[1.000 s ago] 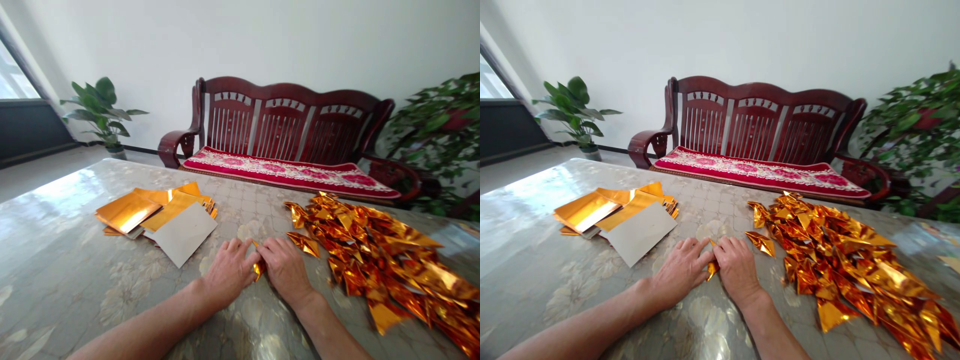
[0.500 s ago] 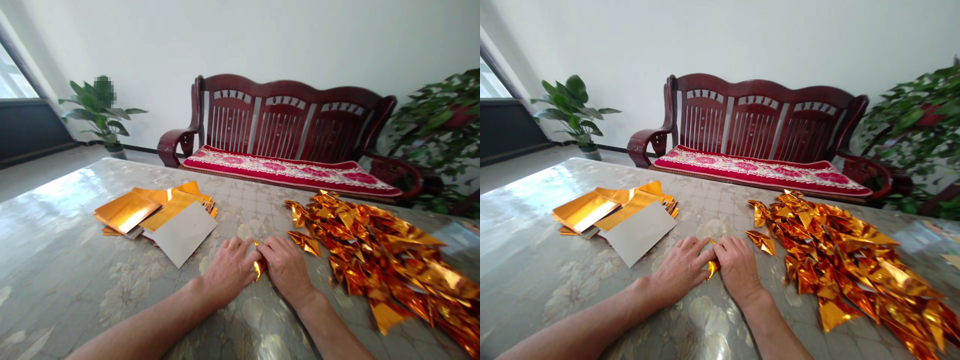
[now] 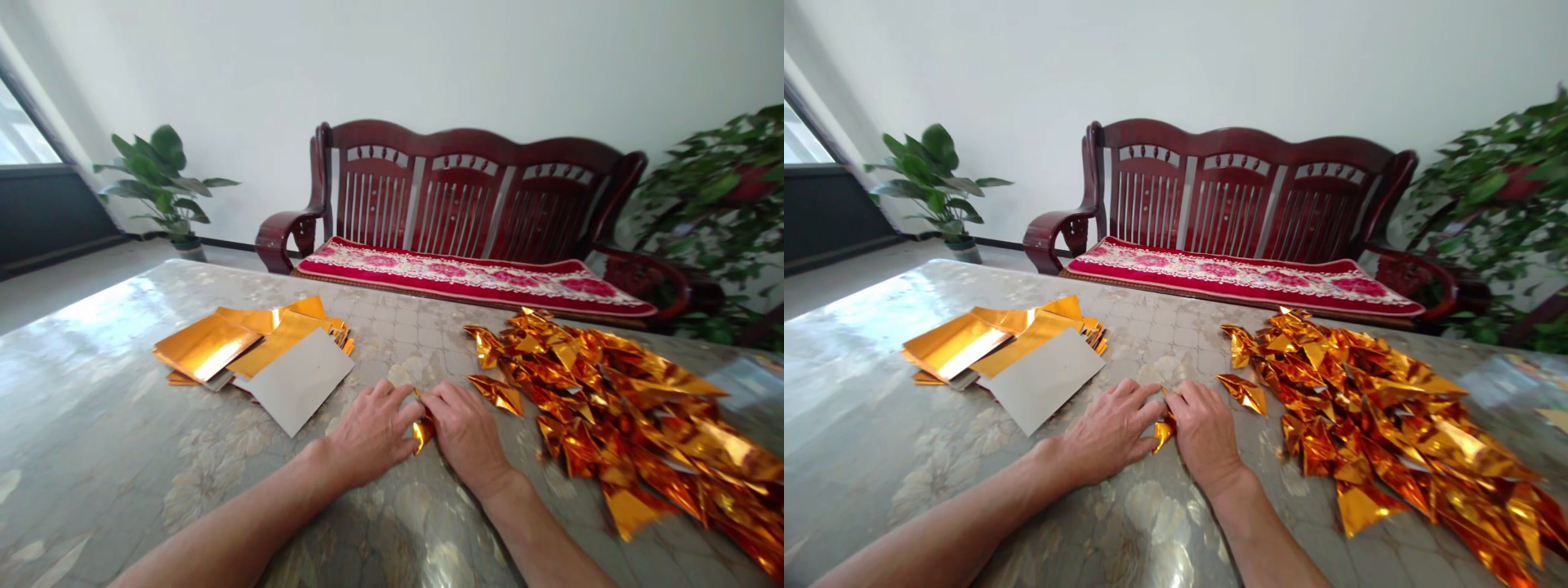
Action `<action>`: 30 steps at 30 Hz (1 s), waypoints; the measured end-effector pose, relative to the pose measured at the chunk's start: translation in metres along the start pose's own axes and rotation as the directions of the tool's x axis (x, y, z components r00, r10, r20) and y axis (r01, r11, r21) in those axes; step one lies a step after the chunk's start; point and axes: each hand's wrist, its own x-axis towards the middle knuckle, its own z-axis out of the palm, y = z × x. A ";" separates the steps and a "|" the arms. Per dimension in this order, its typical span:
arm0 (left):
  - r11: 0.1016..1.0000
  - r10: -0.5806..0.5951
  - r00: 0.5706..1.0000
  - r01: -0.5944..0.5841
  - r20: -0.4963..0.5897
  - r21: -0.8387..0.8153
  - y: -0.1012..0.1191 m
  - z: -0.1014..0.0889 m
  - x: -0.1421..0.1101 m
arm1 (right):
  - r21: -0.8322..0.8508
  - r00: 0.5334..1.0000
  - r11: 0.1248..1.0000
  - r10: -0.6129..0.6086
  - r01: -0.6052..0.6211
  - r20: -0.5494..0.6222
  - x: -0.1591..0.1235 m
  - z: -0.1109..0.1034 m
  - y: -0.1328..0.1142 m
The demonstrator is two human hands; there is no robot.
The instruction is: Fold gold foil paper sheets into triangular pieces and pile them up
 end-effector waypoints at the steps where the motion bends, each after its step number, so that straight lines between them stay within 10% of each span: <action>1: 1.000 -0.004 1.000 0.004 0.003 -0.007 0.000 0.000 0.000 | 0.000 1.000 1.000 0.001 -0.001 0.000 0.000 0.000 0.000; 7: 0.994 -0.031 0.999 0.032 0.015 -0.104 -0.005 0.004 0.004 | -0.025 1.000 1.000 0.000 0.000 0.007 0.000 0.000 -0.001; 16: 0.890 -0.372 0.927 0.374 0.058 -0.260 -0.014 0.003 0.010 | 0.002 1.000 1.000 -0.015 0.015 -0.015 -0.001 0.001 0.001; 30: 0.899 -0.308 0.948 0.318 0.083 -0.300 -0.035 0.005 0.046 | 0.035 1.000 0.999 0.002 -0.001 -0.028 -0.002 0.002 0.003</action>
